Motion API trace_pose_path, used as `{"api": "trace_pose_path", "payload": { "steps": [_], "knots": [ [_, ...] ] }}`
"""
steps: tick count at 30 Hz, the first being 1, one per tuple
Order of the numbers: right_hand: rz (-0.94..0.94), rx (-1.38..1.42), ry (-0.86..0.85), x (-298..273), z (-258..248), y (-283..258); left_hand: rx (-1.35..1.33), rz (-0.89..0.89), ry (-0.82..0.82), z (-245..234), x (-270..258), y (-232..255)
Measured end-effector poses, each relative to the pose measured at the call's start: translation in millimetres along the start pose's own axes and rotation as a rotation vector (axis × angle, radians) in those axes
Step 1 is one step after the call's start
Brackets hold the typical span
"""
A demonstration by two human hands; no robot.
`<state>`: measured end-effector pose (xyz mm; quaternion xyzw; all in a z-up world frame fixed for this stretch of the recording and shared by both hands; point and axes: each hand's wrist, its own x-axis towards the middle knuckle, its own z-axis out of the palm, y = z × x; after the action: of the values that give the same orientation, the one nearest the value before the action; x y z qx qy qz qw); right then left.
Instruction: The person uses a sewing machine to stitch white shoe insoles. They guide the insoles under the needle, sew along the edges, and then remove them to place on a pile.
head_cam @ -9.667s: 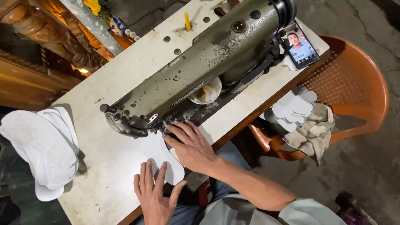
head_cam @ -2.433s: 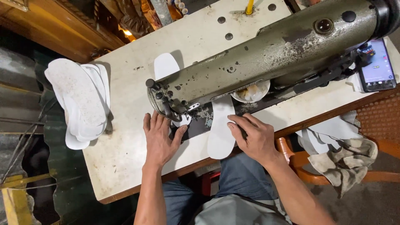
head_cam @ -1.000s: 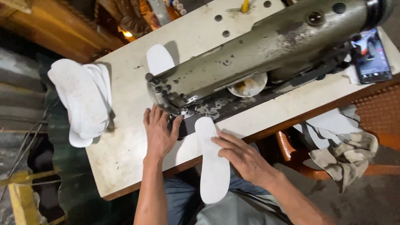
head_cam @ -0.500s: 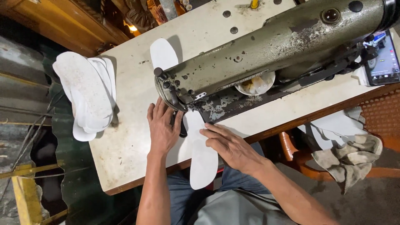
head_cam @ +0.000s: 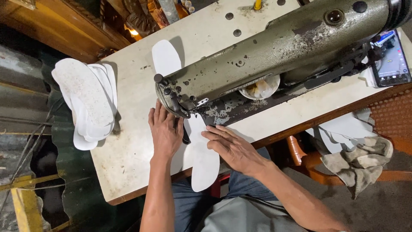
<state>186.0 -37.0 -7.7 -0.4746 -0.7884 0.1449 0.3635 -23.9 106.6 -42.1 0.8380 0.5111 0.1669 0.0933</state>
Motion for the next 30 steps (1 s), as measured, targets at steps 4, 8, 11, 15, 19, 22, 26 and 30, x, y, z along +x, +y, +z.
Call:
{"api": "trace_pose_path", "payload": {
  "steps": [4,8,11,15,19,22,26,30],
  "knots": [
    [-0.003,-0.017,0.003,1,1,3,0.061,-0.035,-0.001,4,6,-4],
    [-0.007,-0.027,-0.032,3,-1,1,0.078,-0.042,0.027,-2,13,1],
    [-0.022,-0.103,-0.055,5,-6,-1,0.046,-0.117,0.055,-7,22,2],
    [-0.025,-0.127,-0.038,4,-3,0,0.025,-0.129,0.113,-13,24,0],
    [-0.041,-0.164,0.036,2,1,2,0.07,-0.14,0.138,-16,18,-4],
    [-0.041,-0.157,0.072,1,2,1,0.066,-0.161,0.26,-17,13,-7],
    [-0.059,-0.147,0.078,6,-2,-5,0.043,-0.241,0.459,-21,-5,-50],
    [-0.066,-0.145,0.038,5,1,-3,0.061,-0.355,0.656,-59,-9,-76]
  ]
}}
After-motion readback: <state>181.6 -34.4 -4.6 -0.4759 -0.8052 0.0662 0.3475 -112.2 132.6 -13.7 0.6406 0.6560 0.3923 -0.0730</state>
